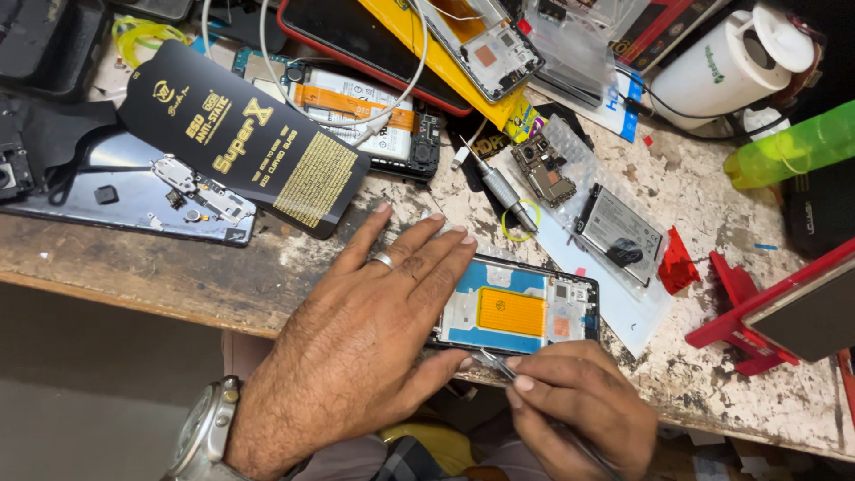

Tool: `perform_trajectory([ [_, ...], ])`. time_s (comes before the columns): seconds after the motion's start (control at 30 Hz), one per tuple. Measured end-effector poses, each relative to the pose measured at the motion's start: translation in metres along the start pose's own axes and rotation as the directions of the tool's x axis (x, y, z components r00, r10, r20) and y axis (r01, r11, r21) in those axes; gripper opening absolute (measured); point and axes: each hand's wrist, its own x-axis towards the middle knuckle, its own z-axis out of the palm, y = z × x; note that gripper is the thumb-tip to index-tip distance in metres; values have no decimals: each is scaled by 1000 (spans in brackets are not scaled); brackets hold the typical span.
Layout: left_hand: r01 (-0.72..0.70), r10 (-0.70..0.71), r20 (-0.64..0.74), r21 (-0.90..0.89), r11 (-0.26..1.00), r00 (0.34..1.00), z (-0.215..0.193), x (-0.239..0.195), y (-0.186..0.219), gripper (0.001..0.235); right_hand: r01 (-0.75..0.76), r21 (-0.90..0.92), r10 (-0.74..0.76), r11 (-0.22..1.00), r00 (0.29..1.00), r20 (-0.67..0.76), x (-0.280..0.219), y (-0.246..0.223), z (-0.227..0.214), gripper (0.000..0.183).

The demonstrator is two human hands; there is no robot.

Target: The person uses tweezers to carefully remove small components from the interior of a disassembled smartphone. The workspace is cluttered with phone parts, tools, and packaging. The person works on the phone's internal frame, manipulating tiny parts with precision.

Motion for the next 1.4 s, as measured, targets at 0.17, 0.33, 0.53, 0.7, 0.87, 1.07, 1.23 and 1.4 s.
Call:
perform_trajectory([
  [0.17, 16, -16, 1, -22, 1000, 1000, 3, -2, -2, 82, -22, 0, 22, 1000, 999, 32, 2, -1, -4, 32],
  [0.33, -13, 12, -48, -34, 999, 999, 8, -5, -6, 83, 102, -11, -101, 995, 992, 70, 5, 5, -4, 32],
  [0.53, -6, 5, -28, -47, 999, 1000, 13, -6, -8, 82, 10, 7, -11, 1000, 997, 70, 3, 1, -3, 31],
  [0.7, -5, 4, -24, -41, 999, 1000, 13, -6, -9, 83, 77, 25, -79, 997, 991, 105, 6, 5, -8, 31],
  [0.87, -5, 4, -19, -52, 999, 1000, 15, -7, -10, 83, 26, 44, -30, 999, 996, 87, 5, 3, -6, 32],
  [1.07, -8, 7, -44, -36, 999, 999, 13, -7, -8, 82, 12, 34, -14, 999, 998, 63, 3, 2, -5, 30],
  [1.23, -6, 5, -31, -24, 1000, 1000, 13, -5, -8, 83, 50, 9, -51, 999, 997, 50, 4, 3, -4, 31],
  [1.4, -16, 15, -47, -28, 999, 999, 13, -6, -8, 82, 10, 19, -11, 1000, 999, 36, 1, 2, -2, 32],
])
